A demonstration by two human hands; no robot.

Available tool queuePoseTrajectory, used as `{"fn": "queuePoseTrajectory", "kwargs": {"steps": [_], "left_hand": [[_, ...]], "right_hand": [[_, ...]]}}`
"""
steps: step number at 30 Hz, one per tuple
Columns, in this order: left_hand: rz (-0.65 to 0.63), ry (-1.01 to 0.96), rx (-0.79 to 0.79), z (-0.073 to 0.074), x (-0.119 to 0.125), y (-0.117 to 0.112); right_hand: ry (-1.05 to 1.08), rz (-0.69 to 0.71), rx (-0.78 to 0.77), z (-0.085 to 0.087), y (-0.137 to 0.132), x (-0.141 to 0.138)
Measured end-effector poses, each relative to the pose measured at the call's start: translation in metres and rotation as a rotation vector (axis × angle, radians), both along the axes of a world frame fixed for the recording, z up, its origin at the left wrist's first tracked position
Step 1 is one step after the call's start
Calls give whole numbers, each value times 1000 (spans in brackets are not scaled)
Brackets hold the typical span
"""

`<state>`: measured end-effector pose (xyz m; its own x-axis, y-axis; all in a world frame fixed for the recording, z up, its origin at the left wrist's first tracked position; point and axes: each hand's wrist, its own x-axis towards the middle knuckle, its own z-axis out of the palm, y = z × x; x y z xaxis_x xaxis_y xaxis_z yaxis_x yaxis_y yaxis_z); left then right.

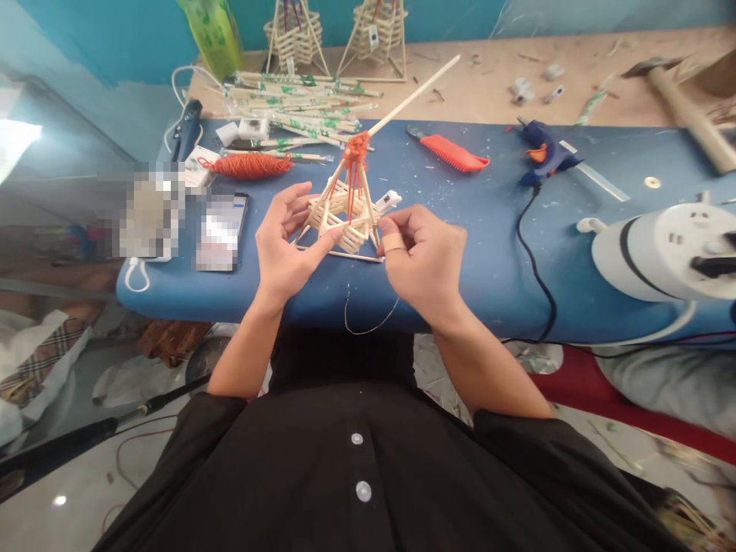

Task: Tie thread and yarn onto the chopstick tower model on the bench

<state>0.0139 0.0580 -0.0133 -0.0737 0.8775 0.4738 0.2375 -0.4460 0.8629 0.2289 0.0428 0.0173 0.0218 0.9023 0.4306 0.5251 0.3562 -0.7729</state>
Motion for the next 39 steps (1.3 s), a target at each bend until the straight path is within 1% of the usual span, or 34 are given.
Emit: {"fn": "queuePoseTrajectory", "kwargs": {"steps": [5,9,16,19,23,25,28,31,34,37,39], "left_hand": [[-24,-17,-36,-1,-1,-1],[-20,-15,-20,-3,-1,0],[8,-24,-3,-7,-2,2],[0,-40,1,-7,-1,2],[4,-41,18,-4,2,1],[6,-34,29,-3,4,1],[6,-15,33,-2,5,1],[14,0,23,-2,5,1],[14,-3,16,-4,4,1],[7,-27,4,-5,3,2],[4,-41,-3,-5,4,2]], "right_hand": [[-93,-7,148,-1,-3,0],[-152,-16,300,-3,-5,-1],[-262,-41,372,-16,-4,-3],[-288,-61,404,-18,-2,-4],[-373,-93,528,-17,0,-4],[-393,-73,529,-16,2,-4],[-381,7,469,-18,3,-4],[-378,72,472,-19,2,-4],[-406,85,495,-17,0,-6],[-424,64,528,-12,-1,-10],[-439,47,520,-9,-1,-12]]}}
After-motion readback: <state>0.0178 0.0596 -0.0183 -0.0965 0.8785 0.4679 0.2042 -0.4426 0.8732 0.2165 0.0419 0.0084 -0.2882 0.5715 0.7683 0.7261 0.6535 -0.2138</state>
